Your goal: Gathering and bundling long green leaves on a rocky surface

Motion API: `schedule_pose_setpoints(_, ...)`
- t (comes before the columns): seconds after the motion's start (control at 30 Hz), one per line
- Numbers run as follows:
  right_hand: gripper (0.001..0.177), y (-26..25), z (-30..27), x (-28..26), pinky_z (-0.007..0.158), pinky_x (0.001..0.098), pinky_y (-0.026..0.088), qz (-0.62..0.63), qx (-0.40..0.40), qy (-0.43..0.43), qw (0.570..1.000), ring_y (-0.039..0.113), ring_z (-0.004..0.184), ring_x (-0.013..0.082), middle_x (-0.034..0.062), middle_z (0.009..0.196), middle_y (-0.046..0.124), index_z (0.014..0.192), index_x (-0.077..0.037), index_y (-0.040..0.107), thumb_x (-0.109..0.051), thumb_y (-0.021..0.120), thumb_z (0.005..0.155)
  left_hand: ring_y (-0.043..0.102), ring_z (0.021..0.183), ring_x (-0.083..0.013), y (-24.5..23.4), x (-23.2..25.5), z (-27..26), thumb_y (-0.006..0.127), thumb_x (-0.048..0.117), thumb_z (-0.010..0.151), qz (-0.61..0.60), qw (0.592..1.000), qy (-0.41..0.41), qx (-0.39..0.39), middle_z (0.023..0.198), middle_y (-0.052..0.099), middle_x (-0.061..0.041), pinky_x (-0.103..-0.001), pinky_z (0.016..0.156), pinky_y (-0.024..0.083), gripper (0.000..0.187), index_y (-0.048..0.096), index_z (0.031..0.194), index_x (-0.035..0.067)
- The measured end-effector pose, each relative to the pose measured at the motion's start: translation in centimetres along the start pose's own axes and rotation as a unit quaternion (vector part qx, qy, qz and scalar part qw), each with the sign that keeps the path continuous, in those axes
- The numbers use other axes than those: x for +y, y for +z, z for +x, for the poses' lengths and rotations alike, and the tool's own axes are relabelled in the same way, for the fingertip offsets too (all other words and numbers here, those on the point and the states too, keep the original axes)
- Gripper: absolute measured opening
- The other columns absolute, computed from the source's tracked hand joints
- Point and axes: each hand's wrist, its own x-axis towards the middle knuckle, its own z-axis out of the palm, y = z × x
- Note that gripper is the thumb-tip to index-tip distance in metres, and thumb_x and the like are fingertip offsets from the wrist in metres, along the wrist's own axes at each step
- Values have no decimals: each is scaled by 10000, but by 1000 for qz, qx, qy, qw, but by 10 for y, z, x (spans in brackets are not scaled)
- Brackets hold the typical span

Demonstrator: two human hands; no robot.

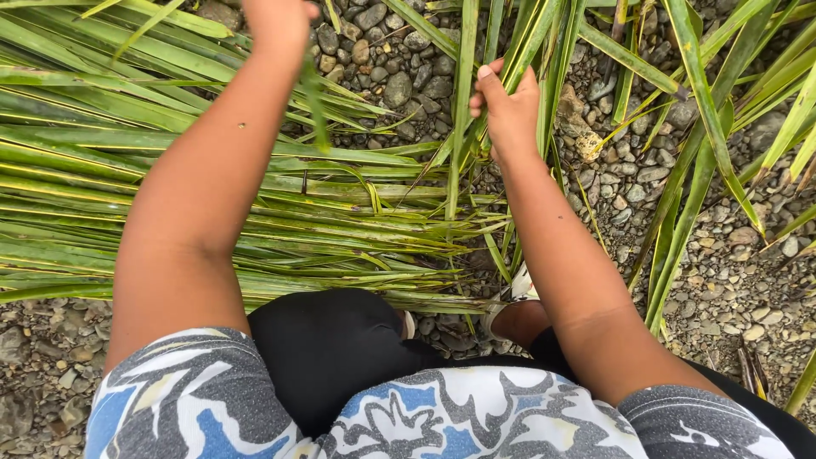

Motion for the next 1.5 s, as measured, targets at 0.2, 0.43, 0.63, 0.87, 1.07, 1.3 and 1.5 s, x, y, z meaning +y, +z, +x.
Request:
schedule_pose_setpoints(0.2, 601, 15, -13, -5, 697, 233, 601, -26, -68, 13, 997, 681, 819, 175, 161, 1138, 631, 1278, -40, 96, -136, 532, 875, 660, 637, -130, 43, 41, -44, 550, 53, 856, -313, 942, -117, -39, 811, 672, -87, -223, 539, 591, 89, 565, 942, 38)
schedule_pose_setpoints(0.43, 703, 13, -6, 21, 781, 323, 591, -46, -131, 1, 990, 668, 958, 251, 126, 1183, 624, 1349, -38, 114, -219, 576, 851, 722, 730, -232, 94, 17, -48, 575, 44, 842, -377, 918, -58, -109, 804, 700, -140, -331, 637, 606, 107, 511, 903, 105)
schedule_pose_setpoints(0.63, 260, 15, -4, 32, 481, 213, 412, -73, -159, -48, 983, 712, 726, 190, 73, 1003, 602, 1129, -123, 422, -141, 553, 905, 686, 637, -190, 96, 45, -77, 578, 11, 860, -343, 927, -75, -135, 783, 656, -94, -271, 263, 419, 112, 507, 859, 99)
schedule_pose_setpoints(0.87, 446, 5, -7, 16, 496, 248, 486, -42, -128, -5, 991, 537, 552, 132, 58, 730, 542, 1275, -95, 301, -164, 548, 910, 521, 575, -80, 100, 61, -76, 575, 261, 861, -227, 952, -42, -201, 699, 559, 32, -261, 549, 487, 159, 567, 794, 117)
schedule_pose_setpoints(1.07, 252, -12, 11, 22, 321, 234, 324, -34, -18, -104, 994, 386, 382, 85, -3, 613, 487, 898, -132, 454, -176, 692, 827, 522, 1193, -246, 128, 35, -32, 578, 380, 836, -127, 964, -13, -231, 1278, 534, -109, -387, 991, 395, 468, 514, 1204, 97)
schedule_pose_setpoints(1.3, 513, -17, 10, 11, 351, 217, 366, 10, 69, -66, 995, 387, 406, 75, 18, 942, 556, 1198, -68, 296, -106, 647, 826, 511, 1173, -223, 156, 17, 9, 681, 335, 794, -72, 974, -2, -215, 1271, 489, -79, -340, 970, 393, 503, 546, 1212, 89)
schedule_pose_setpoints(1.5, 603, -19, 9, 7, 355, 205, 371, 11, 73, -45, 996, 391, 400, 72, 47, 1003, 566, 1219, -73, 207, -137, 649, 814, 670, 711, -136, 126, 35, 2, 680, 47, 758, -186, 977, -36, -94, 794, 651, -27, -267, 685, 604, 92, 616, 816, 79)
